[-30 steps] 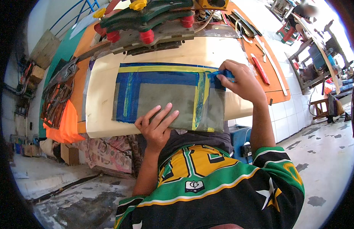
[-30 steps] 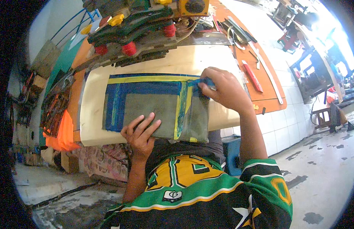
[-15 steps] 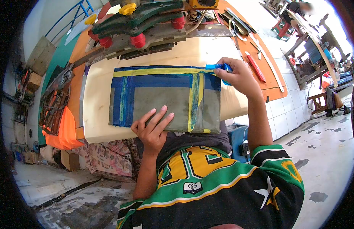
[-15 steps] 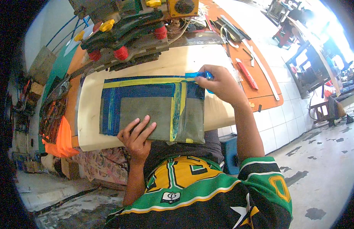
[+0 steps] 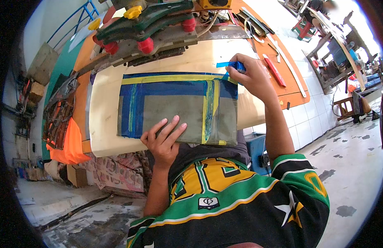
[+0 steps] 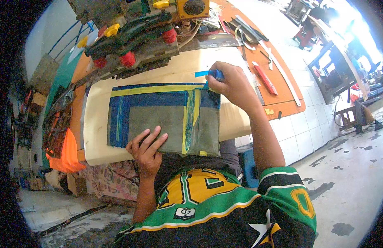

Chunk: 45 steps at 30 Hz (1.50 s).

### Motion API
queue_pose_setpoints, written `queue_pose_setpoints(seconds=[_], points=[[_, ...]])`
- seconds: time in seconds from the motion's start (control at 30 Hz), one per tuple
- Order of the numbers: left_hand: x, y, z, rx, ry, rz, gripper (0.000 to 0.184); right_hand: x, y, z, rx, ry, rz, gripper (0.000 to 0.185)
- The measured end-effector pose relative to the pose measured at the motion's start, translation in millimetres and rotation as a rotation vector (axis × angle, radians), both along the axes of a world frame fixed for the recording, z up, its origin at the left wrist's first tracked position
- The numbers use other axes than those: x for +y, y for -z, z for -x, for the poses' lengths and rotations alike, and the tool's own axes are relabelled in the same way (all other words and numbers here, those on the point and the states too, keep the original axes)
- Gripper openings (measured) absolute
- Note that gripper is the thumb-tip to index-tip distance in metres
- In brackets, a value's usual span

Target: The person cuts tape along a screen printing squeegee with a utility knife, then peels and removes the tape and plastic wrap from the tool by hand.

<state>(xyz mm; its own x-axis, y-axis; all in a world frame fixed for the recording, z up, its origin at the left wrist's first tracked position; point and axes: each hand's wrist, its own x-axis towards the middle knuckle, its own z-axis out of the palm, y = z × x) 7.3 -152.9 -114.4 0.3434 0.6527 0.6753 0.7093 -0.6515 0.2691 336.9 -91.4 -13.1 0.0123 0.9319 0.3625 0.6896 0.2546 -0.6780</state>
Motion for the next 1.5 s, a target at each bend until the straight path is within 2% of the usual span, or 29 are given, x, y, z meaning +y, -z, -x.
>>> queue_pose_setpoints(seconds=[0.13,0.33,0.4,0.53,0.6,0.83,0.93,1.0,1.23,1.33,1.43,1.5], points=[[-1,0,-1,-0.004,-0.001,0.006,0.052,-8,-6,-4,-0.006,-0.057,0.043,0.025],[-1,0,-1,-0.019,-0.005,-0.002,0.052,-16,-9,-3,-0.033,-0.131,0.046,0.038],[-1,-1,-1,-0.013,-0.005,0.002,0.052,-15,-5,-4,-0.125,-0.144,-0.11,0.042],[0,-1,-1,-0.009,-0.004,-0.002,0.051,-14,-7,1,-0.156,-0.163,-0.161,0.043],[0,0,-1,-0.009,-0.007,-0.01,0.05,-14,-6,4,-0.165,-0.111,0.01,0.039],[0,-1,-1,-0.022,0.003,-0.009,0.05,-9,-1,1,-0.309,-0.101,0.029,0.026],[1,0,-1,-0.019,0.005,-0.007,0.051,-8,8,4,-0.32,-0.081,-0.1,0.021],[1,0,-1,-0.009,-0.001,-0.019,0.052,-10,11,6,-0.463,-0.051,-0.167,0.016],[1,-1,-2,-0.009,-0.006,-0.022,0.053,-12,21,15,-0.46,0.03,-0.192,0.012],[1,-2,-3,-0.009,-0.008,-0.024,0.052,-9,24,13,-0.445,0.052,-0.22,0.018],[1,-2,-3,-0.007,-0.011,-0.026,0.052,-7,24,12,-0.403,0.059,-0.187,0.016],[1,-2,-3,-0.002,-0.011,-0.031,0.052,-4,24,10,-0.279,0.028,-0.176,0.012]])
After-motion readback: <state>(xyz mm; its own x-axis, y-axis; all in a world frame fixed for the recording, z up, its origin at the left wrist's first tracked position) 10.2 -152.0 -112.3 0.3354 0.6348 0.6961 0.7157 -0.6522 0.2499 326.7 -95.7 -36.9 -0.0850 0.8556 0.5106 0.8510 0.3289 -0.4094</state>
